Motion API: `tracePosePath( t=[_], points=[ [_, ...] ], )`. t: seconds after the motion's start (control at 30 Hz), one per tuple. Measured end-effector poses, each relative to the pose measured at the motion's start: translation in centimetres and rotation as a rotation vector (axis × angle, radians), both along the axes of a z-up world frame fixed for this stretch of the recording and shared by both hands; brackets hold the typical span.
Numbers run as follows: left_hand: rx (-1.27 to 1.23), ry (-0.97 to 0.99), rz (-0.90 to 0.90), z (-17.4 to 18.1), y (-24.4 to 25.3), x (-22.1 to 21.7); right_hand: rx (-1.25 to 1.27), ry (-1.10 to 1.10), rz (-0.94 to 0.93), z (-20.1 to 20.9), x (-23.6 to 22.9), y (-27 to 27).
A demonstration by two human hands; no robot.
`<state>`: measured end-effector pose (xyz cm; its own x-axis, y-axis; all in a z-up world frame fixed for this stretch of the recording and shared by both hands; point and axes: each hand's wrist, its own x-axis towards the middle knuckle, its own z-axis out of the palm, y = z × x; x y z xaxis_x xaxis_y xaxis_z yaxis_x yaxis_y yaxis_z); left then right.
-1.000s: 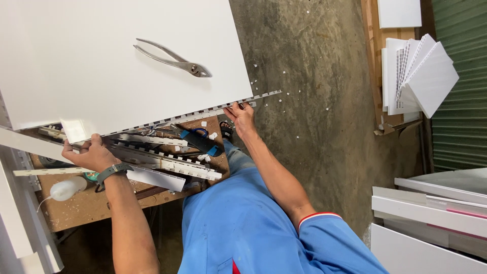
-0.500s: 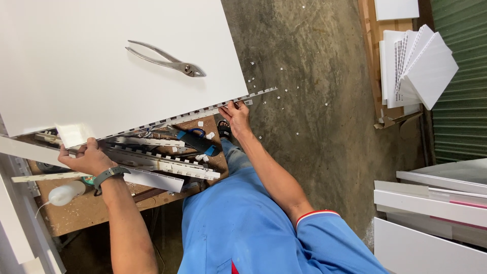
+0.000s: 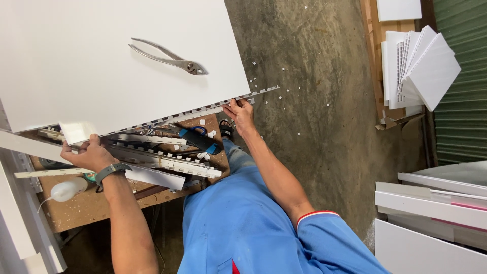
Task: Applying glue to a trim piece and attaching it to a large white board.
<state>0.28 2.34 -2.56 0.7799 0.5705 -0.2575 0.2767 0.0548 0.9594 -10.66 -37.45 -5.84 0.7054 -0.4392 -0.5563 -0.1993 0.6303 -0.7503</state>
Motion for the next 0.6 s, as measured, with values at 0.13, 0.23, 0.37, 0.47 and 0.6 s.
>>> tracePosePath(
  t=[0.13, 0.23, 0.37, 0.47, 0.6],
  points=[
    [0.013, -0.015, -0.003, -0.3, 0.2, -0.1, -0.05, -0.021, 0.002, -1.0, -0.2, 0.1],
    [0.055, -0.024, 0.005, -2.3, 0.6, 0.5, -0.058, 0.011, 0.004, -0.4, 0.1, 0.3],
    [0.06, -0.024, 0.032, -0.6, 0.1, 0.3, -0.091, 0.006, 0.036, -0.8, -0.1, -0.2],
    [-0.015, -0.057, 0.04, -0.6, -0.2, 0.4, -0.039, -0.029, 0.042, -0.9, -0.5, -0.2],
    [0.003, -0.025, 0.069, -0.7, 0.0, 0.5, -0.033, -0.032, 0.047, -0.7, -0.6, 0.2]
  ],
)
